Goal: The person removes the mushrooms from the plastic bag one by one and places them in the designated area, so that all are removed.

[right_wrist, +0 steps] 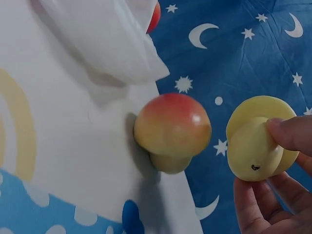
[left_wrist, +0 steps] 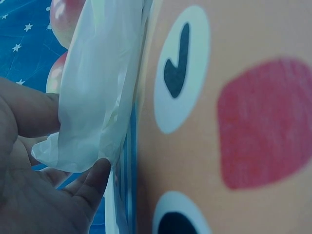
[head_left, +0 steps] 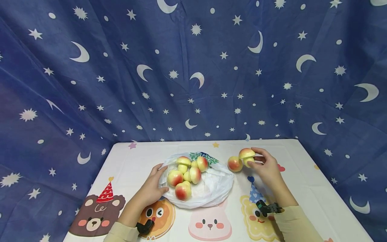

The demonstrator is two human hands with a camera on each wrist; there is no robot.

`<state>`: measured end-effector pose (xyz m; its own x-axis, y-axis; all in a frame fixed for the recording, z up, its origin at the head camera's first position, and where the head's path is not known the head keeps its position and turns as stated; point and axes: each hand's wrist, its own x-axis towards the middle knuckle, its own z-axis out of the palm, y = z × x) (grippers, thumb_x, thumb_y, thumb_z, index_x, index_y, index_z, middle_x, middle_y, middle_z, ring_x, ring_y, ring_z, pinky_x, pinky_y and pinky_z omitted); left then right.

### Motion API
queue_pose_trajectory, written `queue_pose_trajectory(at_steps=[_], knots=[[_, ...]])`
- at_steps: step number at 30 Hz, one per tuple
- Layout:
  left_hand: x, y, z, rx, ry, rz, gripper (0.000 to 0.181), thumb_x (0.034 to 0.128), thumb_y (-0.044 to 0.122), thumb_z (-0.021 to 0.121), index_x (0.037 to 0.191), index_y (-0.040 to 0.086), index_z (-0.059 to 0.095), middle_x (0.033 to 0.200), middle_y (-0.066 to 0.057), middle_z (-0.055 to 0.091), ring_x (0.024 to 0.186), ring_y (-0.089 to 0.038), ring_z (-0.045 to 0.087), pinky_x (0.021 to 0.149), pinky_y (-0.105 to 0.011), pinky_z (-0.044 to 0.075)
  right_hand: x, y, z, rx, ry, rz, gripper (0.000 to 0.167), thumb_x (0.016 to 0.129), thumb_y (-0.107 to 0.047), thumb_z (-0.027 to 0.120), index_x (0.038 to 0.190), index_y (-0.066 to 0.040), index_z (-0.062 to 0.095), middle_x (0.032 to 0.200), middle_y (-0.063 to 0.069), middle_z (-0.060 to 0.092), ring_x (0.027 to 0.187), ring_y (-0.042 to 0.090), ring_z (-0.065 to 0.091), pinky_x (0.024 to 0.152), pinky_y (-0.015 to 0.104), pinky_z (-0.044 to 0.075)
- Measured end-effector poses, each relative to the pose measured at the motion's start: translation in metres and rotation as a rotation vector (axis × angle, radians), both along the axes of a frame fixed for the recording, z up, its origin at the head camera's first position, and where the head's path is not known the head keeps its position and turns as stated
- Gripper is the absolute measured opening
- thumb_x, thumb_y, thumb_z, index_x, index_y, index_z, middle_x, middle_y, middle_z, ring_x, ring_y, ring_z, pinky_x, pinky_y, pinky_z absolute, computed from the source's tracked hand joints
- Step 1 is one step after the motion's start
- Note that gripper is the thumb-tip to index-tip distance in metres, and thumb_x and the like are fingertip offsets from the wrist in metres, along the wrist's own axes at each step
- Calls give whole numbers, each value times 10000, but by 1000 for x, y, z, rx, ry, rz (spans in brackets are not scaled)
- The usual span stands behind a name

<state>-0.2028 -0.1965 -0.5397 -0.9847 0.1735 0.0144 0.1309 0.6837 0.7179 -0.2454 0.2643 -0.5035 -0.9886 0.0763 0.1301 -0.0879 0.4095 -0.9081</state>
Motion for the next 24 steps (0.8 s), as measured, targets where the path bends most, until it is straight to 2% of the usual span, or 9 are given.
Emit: queue_pose_trajectory(at_steps=[8,18,24], knots=[[0,0,1,3,-2,-3,847,884,12,813,1635,56,423,1737,-150,288,1599,-425,353,1304,-621,307,-1,4,-5,-4,-29,-80,635,943,-84,809,1525,-94,556,1483,198,581,1273,354,636,809,101,584],[0,-1,1,1,-13,-5,850,889,15,808,1642,75,419,1746,-144,272,1602,-429,347,1305,-626,304,-6,10,-18,29,-99,-153,649,949,-104,800,1546,-126,546,1519,180,578,1310,361,618,781,75,548],[0,-1,2,-7,-15,-1,848,892,20,810,1643,78,419,1747,-144,272,1597,-433,354,1302,-629,307,-10,10,-26,52,-111,-196,640,938,-93,800,1531,-120,563,1490,186,603,1279,354,632,748,68,527]])
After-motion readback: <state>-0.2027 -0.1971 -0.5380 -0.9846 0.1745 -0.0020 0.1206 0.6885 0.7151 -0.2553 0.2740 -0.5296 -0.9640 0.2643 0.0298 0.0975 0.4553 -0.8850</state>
